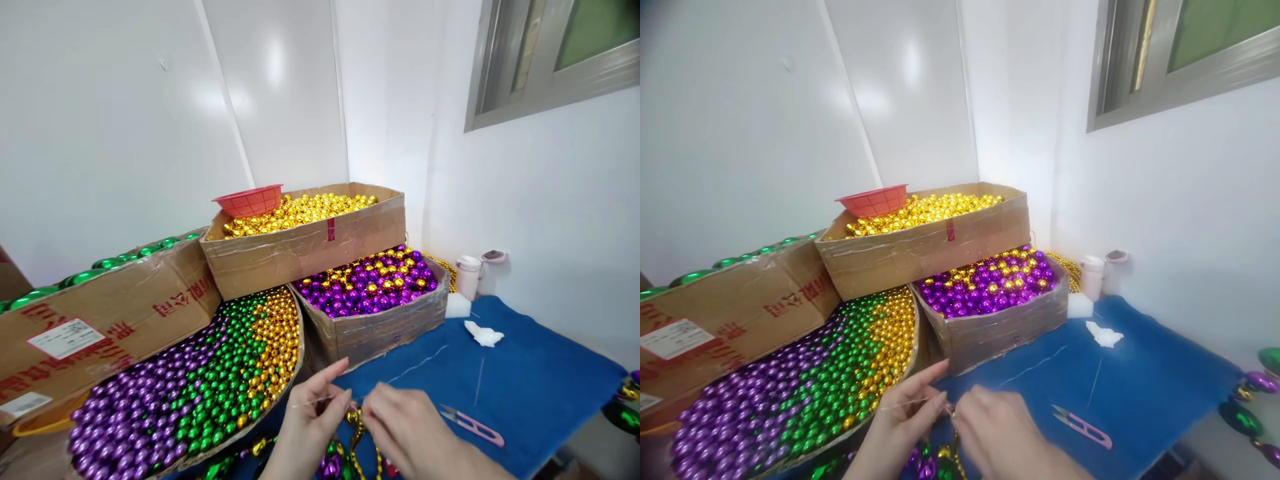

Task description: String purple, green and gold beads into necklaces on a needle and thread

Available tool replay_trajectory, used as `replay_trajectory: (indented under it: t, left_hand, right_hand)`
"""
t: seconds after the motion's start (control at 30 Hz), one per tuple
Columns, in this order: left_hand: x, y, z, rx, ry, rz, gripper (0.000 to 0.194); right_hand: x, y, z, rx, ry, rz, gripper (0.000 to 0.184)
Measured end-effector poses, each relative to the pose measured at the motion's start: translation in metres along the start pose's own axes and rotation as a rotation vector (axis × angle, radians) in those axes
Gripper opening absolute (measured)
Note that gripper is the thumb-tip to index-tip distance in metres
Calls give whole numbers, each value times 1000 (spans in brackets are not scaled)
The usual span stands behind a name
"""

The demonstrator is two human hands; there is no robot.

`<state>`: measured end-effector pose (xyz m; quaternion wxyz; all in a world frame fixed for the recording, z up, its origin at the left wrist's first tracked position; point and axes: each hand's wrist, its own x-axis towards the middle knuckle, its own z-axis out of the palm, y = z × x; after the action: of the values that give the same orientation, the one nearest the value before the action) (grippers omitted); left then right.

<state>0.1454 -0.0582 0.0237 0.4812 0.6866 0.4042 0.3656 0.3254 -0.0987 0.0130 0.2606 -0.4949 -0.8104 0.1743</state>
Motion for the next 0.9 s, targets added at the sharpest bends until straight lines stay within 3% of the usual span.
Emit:
replay_trajectory:
  t: [0.07,0.2,0.27,0.43,0.57,0.67,0.9]
  left_hand:
    - [-1,3,2,-107,-9,-98,48]
    - [-4,1,2,-33,49,78,44]
    - [-6,0,2,-1,83,136,44]
    - [-6,4,1,-18,70,145,44]
    - [-7,4,0,16,31,182,41]
    - [-8,3,-4,79,22,238,39]
    - [-5,2,-11,294,-32,585,48]
  right_hand:
    - [-6,-4,6,-111,-42,-48,19]
    - [-8,-8,0,-213,-75,-123,23]
    - [-6,-8,-7,-157,-58,-132,27]
    - [1,-1,-1,360,140,48,21]
    - [8,5,13,803,-37,33,19]
    - [12,8,17,905,-70,36,21]
    - [17,13,33,1249,-200,230,43]
